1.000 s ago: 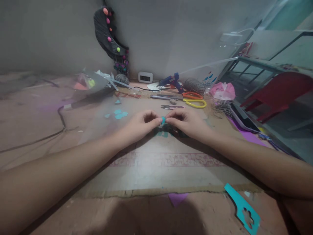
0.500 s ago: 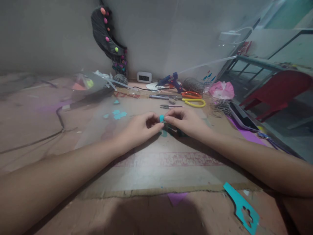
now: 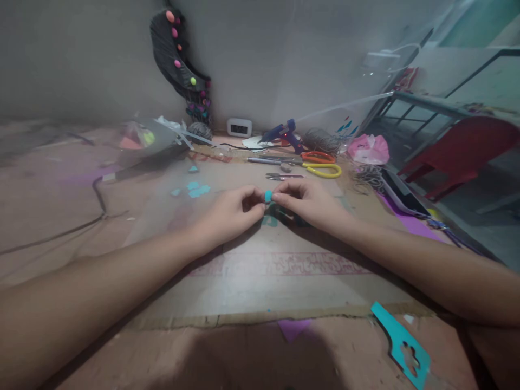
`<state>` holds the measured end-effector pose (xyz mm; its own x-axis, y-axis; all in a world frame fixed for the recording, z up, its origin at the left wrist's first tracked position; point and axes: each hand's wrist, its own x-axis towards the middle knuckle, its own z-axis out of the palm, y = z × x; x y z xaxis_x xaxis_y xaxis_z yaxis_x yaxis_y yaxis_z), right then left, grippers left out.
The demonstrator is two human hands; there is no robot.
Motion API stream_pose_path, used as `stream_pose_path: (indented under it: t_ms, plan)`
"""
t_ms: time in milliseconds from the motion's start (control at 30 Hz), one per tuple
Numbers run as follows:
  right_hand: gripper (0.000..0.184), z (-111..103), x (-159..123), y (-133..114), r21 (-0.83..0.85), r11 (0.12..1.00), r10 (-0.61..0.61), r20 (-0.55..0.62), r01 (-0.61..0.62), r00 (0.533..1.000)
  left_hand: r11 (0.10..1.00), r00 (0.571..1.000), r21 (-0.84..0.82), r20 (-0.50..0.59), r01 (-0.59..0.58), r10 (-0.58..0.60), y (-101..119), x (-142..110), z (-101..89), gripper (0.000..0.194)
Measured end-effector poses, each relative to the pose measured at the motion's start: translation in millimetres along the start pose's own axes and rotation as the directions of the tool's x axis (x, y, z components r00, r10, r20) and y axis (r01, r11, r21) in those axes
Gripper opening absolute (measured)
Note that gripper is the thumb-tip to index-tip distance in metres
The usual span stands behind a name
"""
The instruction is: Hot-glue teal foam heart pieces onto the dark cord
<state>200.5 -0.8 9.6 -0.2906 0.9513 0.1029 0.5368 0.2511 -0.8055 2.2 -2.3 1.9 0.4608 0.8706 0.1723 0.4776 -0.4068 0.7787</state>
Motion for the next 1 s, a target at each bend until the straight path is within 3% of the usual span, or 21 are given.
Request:
stream_pose_path:
  t_ms: [133, 567, 733, 833, 1000]
  plan:
    - [0.03, 0.1, 1.4, 0.6, -0.017, 0.999, -0.04, -0.034, 0.039, 0.999, 0.999, 0.999, -0.029, 0.027, 0.044, -0.044, 2.4, -0.6, -0.5, 0.016]
    - [0.034, 0.5, -0.3, -0.5, 0.033, 0.999, 0.013, 0.017, -0.013, 1.0, 0.999, 0.999, 0.024, -0.027, -0.022, 0.023, -1.8, 0.3, -1.3, 0.034]
    - [0.033, -0.3, 0.0, 1.0, 0.091, 0.996, -0.008, 0.006, 0.007, 1.0, 0.997, 0.991, -0.077, -0.134, 0.001, -0.011, -5.5, 2.3, -0.3, 0.028]
    - [0.034, -1.1, -0.6, 1.0, 0.145, 0.989, 0.016, 0.017, -0.018, 1.0, 0.995, 0.99, -0.099, -0.143, -0.012, -0.002, -6.0, 2.1, 0.2, 0.019]
    - [0.038, -0.2, -0.5, 0.3, 0.223, 0.973, 0.049, 0.019, -0.052, 0.999, 0.993, 0.982, 0.019, -0.148, -0.113, 0.114, -4.0, -2.5, 1.4, 0.016]
